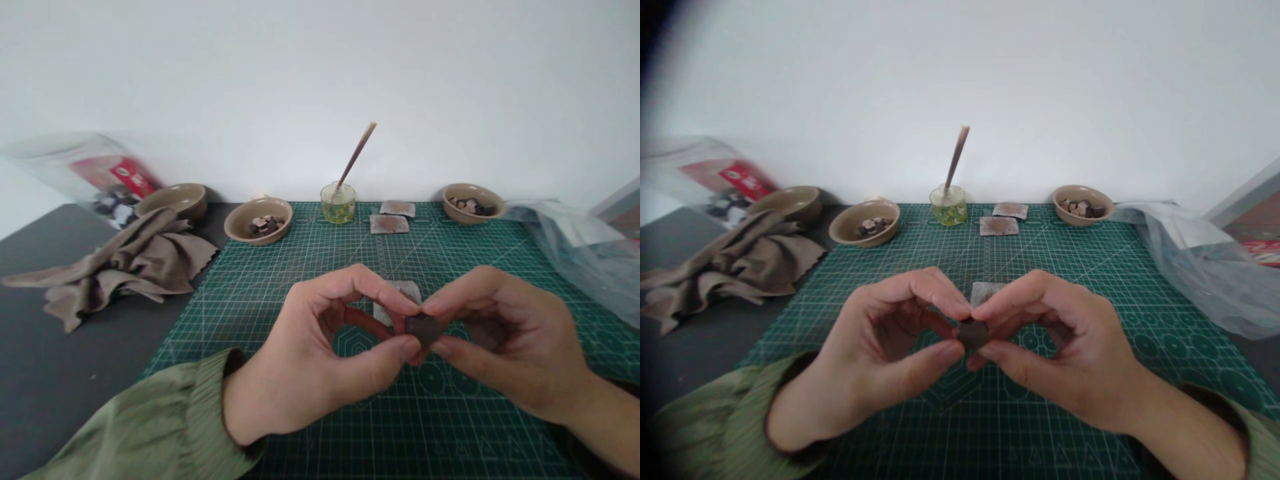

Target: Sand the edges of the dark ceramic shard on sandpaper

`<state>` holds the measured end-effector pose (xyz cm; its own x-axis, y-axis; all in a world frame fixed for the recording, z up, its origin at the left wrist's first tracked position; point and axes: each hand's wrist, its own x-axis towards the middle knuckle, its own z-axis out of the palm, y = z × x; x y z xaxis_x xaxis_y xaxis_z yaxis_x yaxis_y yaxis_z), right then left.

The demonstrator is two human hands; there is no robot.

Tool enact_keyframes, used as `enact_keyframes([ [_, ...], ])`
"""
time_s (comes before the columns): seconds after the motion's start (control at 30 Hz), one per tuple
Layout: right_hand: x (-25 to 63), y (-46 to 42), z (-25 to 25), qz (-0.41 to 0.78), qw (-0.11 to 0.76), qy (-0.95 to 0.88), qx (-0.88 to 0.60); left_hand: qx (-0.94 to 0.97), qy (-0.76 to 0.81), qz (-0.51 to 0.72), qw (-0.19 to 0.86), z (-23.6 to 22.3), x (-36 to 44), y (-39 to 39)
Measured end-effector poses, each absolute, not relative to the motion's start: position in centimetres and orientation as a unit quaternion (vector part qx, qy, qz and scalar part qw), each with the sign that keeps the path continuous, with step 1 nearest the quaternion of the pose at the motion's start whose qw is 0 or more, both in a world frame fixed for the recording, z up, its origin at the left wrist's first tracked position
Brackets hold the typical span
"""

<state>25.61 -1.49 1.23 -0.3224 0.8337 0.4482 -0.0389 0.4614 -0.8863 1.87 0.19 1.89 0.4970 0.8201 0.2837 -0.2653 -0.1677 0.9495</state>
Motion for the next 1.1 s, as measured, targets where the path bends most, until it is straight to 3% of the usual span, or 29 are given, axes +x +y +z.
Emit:
enact_keyframes([
  [0.57, 25.6, -1.5, 1.0, 0.437, 0.5, -0.692, -0.281, 0.64, 0.227, 0.453, 0.578, 1.6, 2.0, 0.3],
  [0.67, 25.9, -1.0, 1.0, 0.395, 0.521, -0.686, -0.318, 0.686, 0.273, 0.433, 0.518, 1.4, 1.9, 0.9],
  [0.73, 26.4, -0.4, 1.1, 0.353, 0.524, -0.689, -0.355, 0.761, 0.313, 0.39, 0.415, 1.0, 1.6, 1.6],
  [0.87, 27.6, 1.2, 1.3, 0.219, 0.439, -0.77, -0.409, 0.882, 0.318, 0.267, 0.224, -0.2, 0.9, 3.2],
  [1.0, 27.9, 2.3, 1.1, 0.121, 0.295, -0.867, -0.383, 0.908, 0.313, 0.224, 0.167, -1.1, 0.6, 3.6],
  [1.1, 27.9, 2.8, 0.7, 0.104, 0.24, -0.891, -0.372, 0.916, 0.312, 0.214, 0.133, -1.2, 0.7, 3.5],
])
